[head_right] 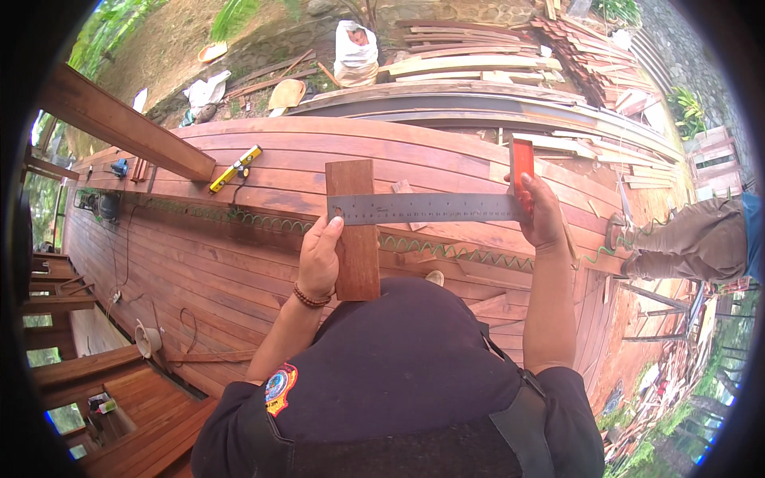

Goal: The person measures and marks a small wooden plank using a ruler and pencil, then positions and secures the plank to the underside of a wooden ceiling structure. The person repeats the process with another plank, aligning and fastening it in place.

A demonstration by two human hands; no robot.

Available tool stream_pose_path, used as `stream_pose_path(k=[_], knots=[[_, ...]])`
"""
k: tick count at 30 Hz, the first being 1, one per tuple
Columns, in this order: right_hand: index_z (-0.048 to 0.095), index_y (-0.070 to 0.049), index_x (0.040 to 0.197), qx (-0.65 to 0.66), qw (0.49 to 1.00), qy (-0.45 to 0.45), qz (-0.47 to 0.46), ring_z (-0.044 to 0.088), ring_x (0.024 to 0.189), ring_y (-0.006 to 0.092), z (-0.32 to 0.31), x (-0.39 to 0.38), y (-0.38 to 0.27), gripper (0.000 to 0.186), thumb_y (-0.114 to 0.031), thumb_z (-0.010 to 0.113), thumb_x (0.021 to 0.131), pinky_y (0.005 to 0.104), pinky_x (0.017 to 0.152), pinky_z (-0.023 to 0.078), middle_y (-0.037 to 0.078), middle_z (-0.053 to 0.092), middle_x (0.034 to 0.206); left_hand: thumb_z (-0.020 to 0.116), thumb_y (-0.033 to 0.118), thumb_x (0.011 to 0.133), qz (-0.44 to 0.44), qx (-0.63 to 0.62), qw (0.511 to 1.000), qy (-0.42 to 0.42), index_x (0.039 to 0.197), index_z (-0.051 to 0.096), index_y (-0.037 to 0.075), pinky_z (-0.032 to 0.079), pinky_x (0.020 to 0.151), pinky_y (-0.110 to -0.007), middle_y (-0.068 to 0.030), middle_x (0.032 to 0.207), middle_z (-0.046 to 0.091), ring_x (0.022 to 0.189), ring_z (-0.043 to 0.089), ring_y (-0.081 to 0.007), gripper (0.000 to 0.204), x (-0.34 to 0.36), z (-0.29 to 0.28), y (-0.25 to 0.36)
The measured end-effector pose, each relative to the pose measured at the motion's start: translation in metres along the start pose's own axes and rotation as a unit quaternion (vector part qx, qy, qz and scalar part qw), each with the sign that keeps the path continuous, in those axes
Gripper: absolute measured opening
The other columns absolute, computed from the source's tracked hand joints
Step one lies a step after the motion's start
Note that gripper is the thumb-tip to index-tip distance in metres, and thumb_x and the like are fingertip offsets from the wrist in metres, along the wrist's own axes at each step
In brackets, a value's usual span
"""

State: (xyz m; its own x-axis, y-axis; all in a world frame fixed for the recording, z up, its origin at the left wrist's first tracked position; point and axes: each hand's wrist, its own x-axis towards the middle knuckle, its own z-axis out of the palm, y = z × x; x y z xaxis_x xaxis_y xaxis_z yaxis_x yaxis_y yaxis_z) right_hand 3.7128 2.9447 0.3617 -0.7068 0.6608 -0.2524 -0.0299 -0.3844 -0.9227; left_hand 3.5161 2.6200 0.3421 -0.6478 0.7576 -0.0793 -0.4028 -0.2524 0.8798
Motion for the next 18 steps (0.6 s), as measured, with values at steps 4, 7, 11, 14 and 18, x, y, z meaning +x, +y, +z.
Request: stream_pose_path(k=[4,7,11,14,18], knots=[[0.064,0.002,0.112,0.045,0.991,0.124,-0.031,0.055,0.066,0.0075,0.0,0.012,0.009,0.029,-0.022,0.052,0.101,0.0233,0.055,0.044,0.002,0.061,0.084,0.036,0.018,0.109,0.0,-0.016,1.0,0.015,0.123,0.054,-0.005,0.06,0.077,-0.034,-0.017,0.103,0.07,0.087,0.071,-0.0214,0.032,0.0,0.0,0.0],[0.063,0.003,0.115,0.028,0.979,0.18,-0.091,0.049,0.059,0.0052,-0.011,0.015,0.006,0.028,-0.016,0.049,0.101,0.0207,0.048,0.036,0.002,0.061,0.082,0.036,0.018,0.109,0.008,0.006,1.0,0.021,0.123,0.054,-0.005,0.061,0.077,-0.034,-0.0172,0.104,0.07,0.087,0.071,-0.0217,0.032,-0.001,-0.001,-0.001],[0.062,0.001,0.126,-0.034,0.944,0.245,-0.216,0.046,0.058,0.004,-0.005,-0.005,-0.01,0.031,-0.006,0.046,0.099,0.0195,0.048,0.033,0.004,0.062,0.082,0.036,0.018,0.109,0.009,0.013,0.999,0.036,0.124,0.054,-0.005,0.061,0.078,-0.034,-0.0176,0.104,0.07,0.087,0.071,-0.0221,0.033,-0.002,-0.004,-0.002],[0.062,-0.002,0.126,-0.083,0.922,0.217,-0.309,0.05,0.06,0.0053,0.028,-0.031,-0.023,0.031,-0.002,0.046,0.099,0.021,0.052,0.039,0.007,0.066,0.089,0.036,0.018,0.108,0.008,0.01,0.999,0.042,0.124,0.054,-0.005,0.061,0.077,-0.034,-0.0178,0.104,0.07,0.087,0.071,-0.0221,0.033,-0.002,-0.006,-0.004],[0.067,-0.005,0.118,-0.11,0.941,0.078,-0.311,0.056,0.067,0.01,0.078,-0.06,-0.024,0.025,-0.002,0.053,0.097,0.0244,0.06,0.046,0.009,0.068,0.091,0.036,0.018,0.108,0.006,0.024,0.999,0.042,0.124,0.054,-0.005,0.061,0.077,-0.035,-0.0181,0.103,0.07,0.087,0.071,-0.0221,0.033,0.0,-0.007,-0.006]])
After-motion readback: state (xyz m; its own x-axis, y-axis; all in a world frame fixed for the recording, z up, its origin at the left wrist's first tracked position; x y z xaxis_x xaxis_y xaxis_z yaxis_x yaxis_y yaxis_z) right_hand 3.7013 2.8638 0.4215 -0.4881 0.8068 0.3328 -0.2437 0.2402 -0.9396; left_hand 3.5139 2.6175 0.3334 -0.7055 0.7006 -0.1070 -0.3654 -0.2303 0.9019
